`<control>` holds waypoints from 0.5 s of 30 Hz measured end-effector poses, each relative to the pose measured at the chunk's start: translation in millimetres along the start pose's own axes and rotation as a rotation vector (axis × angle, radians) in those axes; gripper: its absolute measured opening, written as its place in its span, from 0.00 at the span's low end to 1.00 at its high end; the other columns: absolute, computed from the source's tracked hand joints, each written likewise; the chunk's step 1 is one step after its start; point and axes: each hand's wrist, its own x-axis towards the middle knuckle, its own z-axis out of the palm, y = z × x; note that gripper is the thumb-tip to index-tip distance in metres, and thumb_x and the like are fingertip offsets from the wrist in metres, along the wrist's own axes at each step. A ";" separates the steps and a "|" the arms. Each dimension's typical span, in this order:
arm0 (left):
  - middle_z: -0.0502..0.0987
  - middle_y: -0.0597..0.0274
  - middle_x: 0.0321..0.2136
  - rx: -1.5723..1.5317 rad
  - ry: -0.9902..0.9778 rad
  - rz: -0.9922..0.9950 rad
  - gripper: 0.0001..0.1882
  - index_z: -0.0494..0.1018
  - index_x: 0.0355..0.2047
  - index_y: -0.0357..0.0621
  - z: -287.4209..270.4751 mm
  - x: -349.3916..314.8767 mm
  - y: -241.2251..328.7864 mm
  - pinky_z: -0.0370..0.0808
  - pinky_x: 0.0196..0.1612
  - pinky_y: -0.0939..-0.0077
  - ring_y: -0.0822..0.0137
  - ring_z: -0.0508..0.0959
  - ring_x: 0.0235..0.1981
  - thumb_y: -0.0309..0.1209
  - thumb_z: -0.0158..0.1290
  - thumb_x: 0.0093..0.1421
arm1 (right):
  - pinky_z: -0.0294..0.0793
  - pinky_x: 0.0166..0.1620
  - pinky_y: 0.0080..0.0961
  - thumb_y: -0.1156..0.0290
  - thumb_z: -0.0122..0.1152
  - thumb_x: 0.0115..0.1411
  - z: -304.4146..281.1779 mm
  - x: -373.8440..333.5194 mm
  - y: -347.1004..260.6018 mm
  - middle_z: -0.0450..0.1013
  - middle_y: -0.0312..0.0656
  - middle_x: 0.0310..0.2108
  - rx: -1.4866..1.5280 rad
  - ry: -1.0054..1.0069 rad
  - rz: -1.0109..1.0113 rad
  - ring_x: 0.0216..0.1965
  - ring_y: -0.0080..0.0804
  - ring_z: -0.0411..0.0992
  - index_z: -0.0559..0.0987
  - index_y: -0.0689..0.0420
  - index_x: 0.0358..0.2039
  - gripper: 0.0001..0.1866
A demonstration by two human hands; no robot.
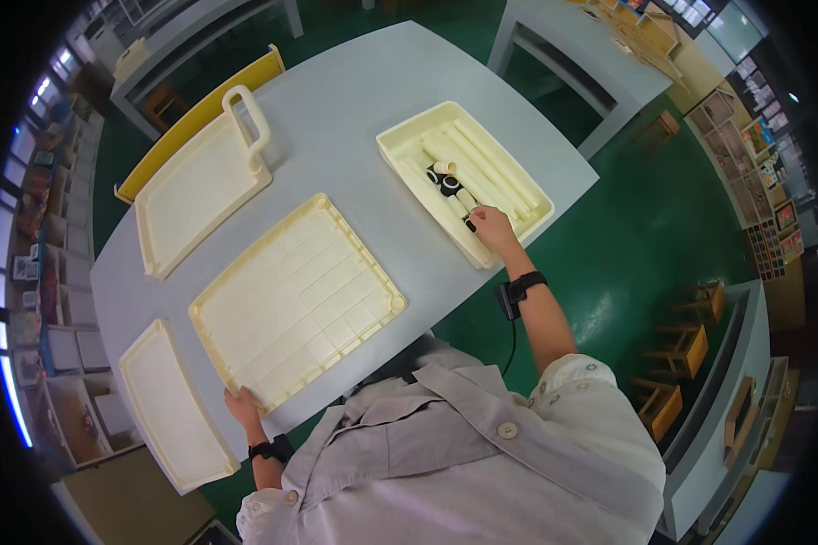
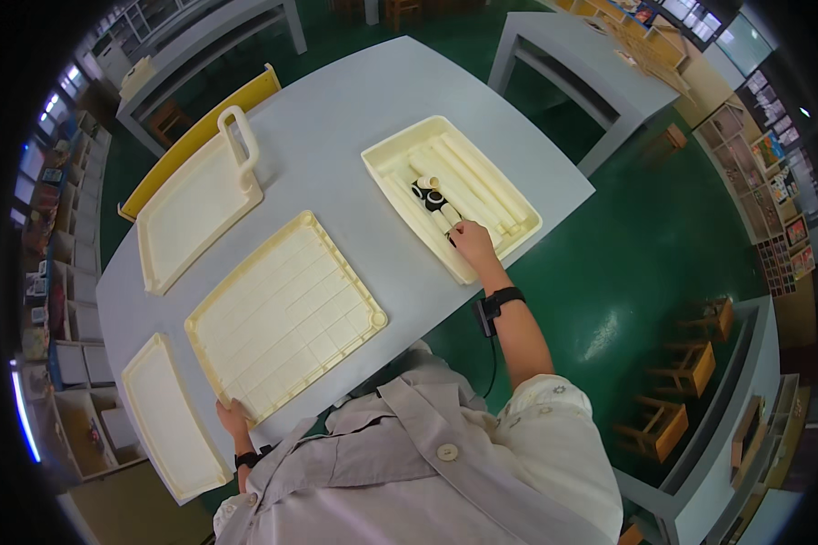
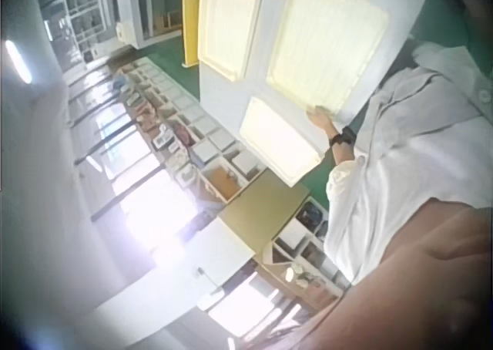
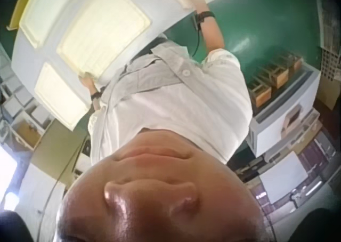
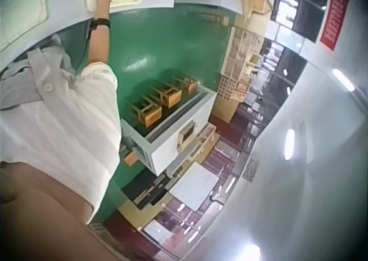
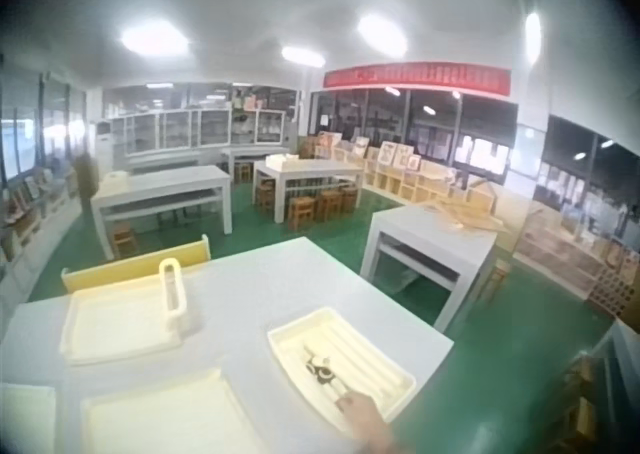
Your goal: Assembling a three-tier plastic storage trolley by connecting trays and poles.
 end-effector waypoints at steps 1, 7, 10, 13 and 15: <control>0.67 0.47 0.42 0.130 0.101 0.036 0.23 0.63 0.45 0.34 1.7 -6.9 1.9 0.62 0.47 0.61 0.50 0.66 0.43 0.29 0.49 0.47 | 0.69 0.38 0.32 0.64 0.53 0.49 7.4 10.4 9.0 0.72 0.50 0.33 0.004 -0.019 -0.003 0.32 0.48 0.70 0.72 0.63 0.36 0.17; 0.66 0.46 0.42 0.324 0.291 0.081 0.22 0.63 0.44 0.35 6.1 -76.4 52.0 0.59 0.48 0.59 0.48 0.63 0.45 0.27 0.49 0.47 | 0.68 0.41 0.37 0.69 0.54 0.47 37.7 27.3 36.4 0.64 0.57 0.40 -0.234 0.257 -0.117 0.38 0.50 0.67 0.63 0.65 0.41 0.21; 0.65 0.45 0.44 0.292 0.256 0.123 0.22 0.63 0.44 0.35 10.3 -106.3 50.3 0.59 0.49 0.59 0.48 0.63 0.46 0.27 0.49 0.48 | 0.68 0.42 0.40 0.67 0.59 0.45 23.5 28.3 17.3 0.59 0.58 0.46 -0.095 0.119 0.030 0.39 0.53 0.67 0.62 0.63 0.42 0.25; 0.63 0.45 0.45 0.322 0.225 0.200 0.22 0.63 0.44 0.36 12.3 -121.5 41.9 0.57 0.51 0.58 0.47 0.61 0.48 0.27 0.50 0.48 | 0.68 0.42 0.42 0.64 0.63 0.43 18.1 21.8 -2.1 0.54 0.57 0.49 -0.186 0.076 0.211 0.44 0.54 0.64 0.60 0.62 0.47 0.33; 0.61 0.44 0.47 0.376 0.228 0.176 0.22 0.63 0.45 0.37 17.4 -125.7 49.5 0.55 0.52 0.57 0.47 0.59 0.50 0.27 0.50 0.48 | 0.67 0.44 0.42 0.58 0.64 0.42 19.8 23.3 5.4 0.52 0.56 0.51 -0.446 0.188 0.018 0.50 0.53 0.57 0.57 0.62 0.52 0.40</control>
